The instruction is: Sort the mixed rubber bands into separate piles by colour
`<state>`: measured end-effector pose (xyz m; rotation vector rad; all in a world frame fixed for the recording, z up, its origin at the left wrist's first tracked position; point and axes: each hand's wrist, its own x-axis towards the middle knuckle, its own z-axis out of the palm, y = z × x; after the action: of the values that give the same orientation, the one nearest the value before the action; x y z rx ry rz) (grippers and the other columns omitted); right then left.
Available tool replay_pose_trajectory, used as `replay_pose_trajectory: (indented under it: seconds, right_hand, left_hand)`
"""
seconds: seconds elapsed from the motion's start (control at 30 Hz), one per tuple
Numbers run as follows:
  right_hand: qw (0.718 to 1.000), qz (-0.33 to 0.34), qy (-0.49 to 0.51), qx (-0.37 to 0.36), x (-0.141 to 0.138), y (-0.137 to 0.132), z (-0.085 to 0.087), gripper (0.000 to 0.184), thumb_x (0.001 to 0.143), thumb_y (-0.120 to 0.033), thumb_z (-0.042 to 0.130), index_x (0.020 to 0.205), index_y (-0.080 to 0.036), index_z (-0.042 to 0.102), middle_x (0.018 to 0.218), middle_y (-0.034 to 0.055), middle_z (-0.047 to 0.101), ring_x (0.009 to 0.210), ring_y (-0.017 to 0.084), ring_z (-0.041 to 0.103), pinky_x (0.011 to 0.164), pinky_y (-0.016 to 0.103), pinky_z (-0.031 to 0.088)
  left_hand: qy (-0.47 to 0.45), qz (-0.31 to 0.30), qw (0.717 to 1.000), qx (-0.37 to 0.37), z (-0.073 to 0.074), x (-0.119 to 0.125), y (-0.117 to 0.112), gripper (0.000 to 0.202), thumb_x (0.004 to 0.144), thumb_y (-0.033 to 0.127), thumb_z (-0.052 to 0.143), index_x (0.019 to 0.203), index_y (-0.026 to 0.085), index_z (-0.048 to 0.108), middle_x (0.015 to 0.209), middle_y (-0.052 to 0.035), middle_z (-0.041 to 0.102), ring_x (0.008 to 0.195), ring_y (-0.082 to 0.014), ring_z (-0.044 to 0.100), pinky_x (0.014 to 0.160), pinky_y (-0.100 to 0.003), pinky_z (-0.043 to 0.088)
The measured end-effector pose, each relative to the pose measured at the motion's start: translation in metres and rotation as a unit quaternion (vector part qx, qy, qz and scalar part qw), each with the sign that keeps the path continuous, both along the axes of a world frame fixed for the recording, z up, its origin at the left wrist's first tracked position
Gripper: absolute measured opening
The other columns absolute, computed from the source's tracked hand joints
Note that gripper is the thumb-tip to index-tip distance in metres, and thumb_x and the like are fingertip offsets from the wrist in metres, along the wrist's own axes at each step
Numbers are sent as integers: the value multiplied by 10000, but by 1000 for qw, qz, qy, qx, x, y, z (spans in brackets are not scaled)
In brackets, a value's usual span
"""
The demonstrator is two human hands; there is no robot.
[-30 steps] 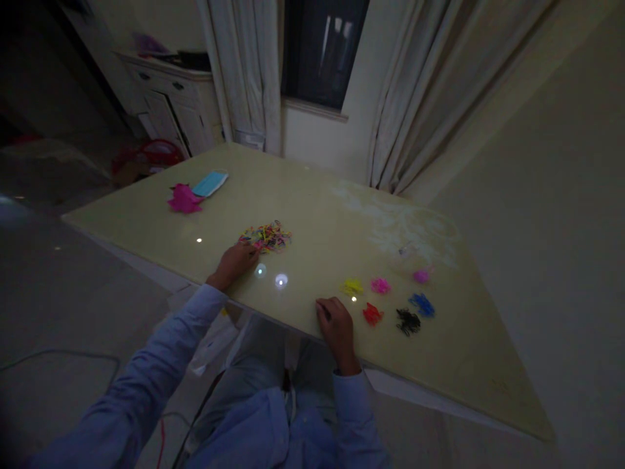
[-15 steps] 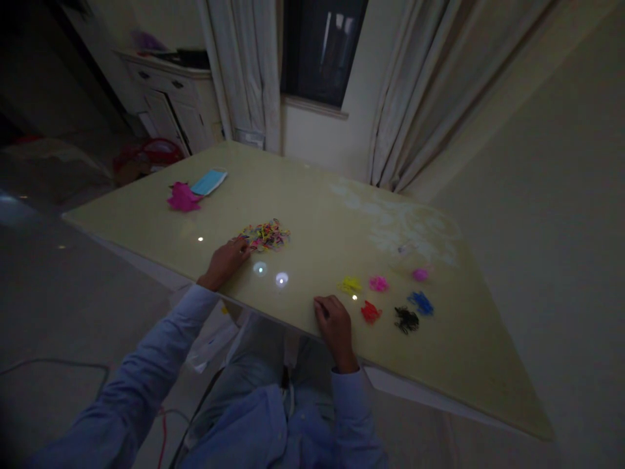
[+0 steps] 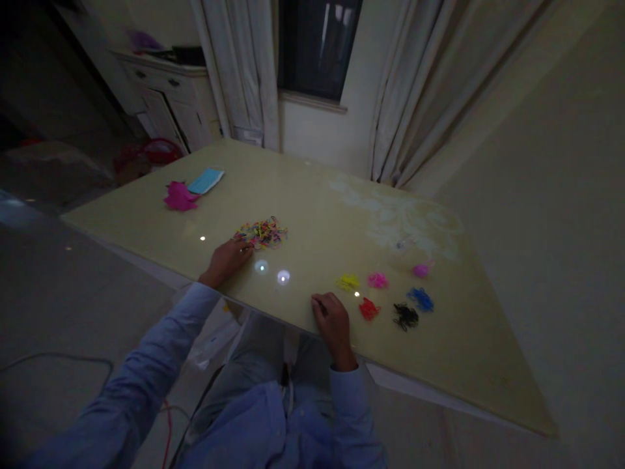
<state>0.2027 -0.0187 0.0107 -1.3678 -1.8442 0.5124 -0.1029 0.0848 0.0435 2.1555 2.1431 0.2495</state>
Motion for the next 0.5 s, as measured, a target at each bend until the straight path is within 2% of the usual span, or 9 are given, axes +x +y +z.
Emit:
replay_pose_trajectory:
  seconds: [0.13,0.27,0.37,0.5]
  right_hand:
    - [1000,1,6,-1,1,-1,1,212,926,-301,517,927,-204,706,858,71,685,803,190,640,746,315,517]
    - [1000,3,12,-1,1,-1,0,205,929,-301,521,932,-207,703,862,67,681,807,190,640,746,312,513]
    - [1000,3,14,0,1,0,-1,200,929,-301,528,931,-200,701,863,67,681,810,190,639,749,314,511]
    - [1000,4,17,2,1,0,-3,198,928,-301,530,931,-199,701,865,67,683,812,190,640,754,316,511]
  left_hand:
    - [29,-2,999,-20,-1,0,4,376,951,317,347,1000,155,683,1033,-151,665,950,-267,644,742,-331,486]
    - [52,-24,997,-47,3,-2,7,388,961,287,305,1042,116,643,1048,-176,660,952,-265,645,759,-334,489]
    - [35,-42,995,-86,11,-7,15,369,952,270,319,1058,116,637,1085,-171,664,940,-246,649,776,-322,489]
    - [32,-52,988,-140,27,-14,33,310,896,198,388,991,128,675,1023,-143,695,907,-224,658,786,-291,485]
